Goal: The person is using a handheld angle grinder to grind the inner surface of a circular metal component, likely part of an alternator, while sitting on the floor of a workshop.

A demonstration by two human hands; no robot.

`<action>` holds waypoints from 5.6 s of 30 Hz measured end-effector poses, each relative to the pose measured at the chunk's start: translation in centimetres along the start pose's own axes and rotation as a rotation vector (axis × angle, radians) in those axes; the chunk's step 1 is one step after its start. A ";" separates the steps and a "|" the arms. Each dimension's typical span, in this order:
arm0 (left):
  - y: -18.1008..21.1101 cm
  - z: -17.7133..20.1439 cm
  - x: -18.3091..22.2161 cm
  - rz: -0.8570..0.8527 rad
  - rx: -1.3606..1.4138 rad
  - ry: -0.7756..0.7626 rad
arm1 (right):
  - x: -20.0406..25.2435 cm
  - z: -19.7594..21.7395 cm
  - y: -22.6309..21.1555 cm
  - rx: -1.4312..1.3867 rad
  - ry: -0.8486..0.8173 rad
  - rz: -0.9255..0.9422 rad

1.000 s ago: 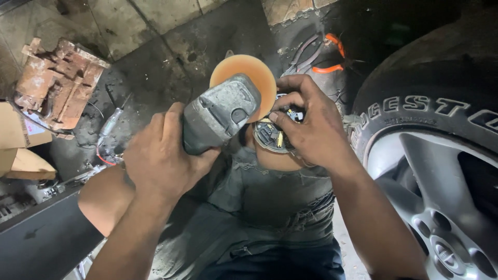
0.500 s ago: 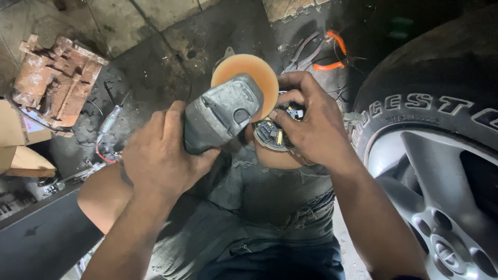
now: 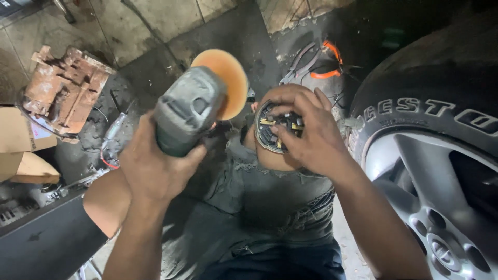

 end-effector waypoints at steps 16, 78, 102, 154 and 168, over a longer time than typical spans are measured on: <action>-5.7 0.6 5.4 0.427 0.410 -0.094 | 2.8 -2.3 -1.7 0.481 0.405 0.098; -0.2 -1.7 6.9 0.568 1.246 -0.442 | 2.9 -4.8 -0.6 0.279 0.312 0.169; 2.7 0.0 5.5 0.478 1.273 -0.566 | 3.3 -5.3 -1.2 0.195 0.370 0.078; -15.0 -10.8 7.7 1.006 2.141 -0.003 | 7.1 -23.4 -7.9 -0.127 -0.252 0.062; -15.7 -13.5 6.4 0.883 2.277 0.040 | 5.8 -25.5 -7.2 0.047 -0.159 -0.016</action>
Point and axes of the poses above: each hand's wrist, its own x-axis away from the middle knuckle, its own z-axis out of the back of the hand, y = z × x, the point moved 3 cm from there along -x, towards the middle knuckle, and after that the axes turned 1 degree about -y, right-handed, at the moved point
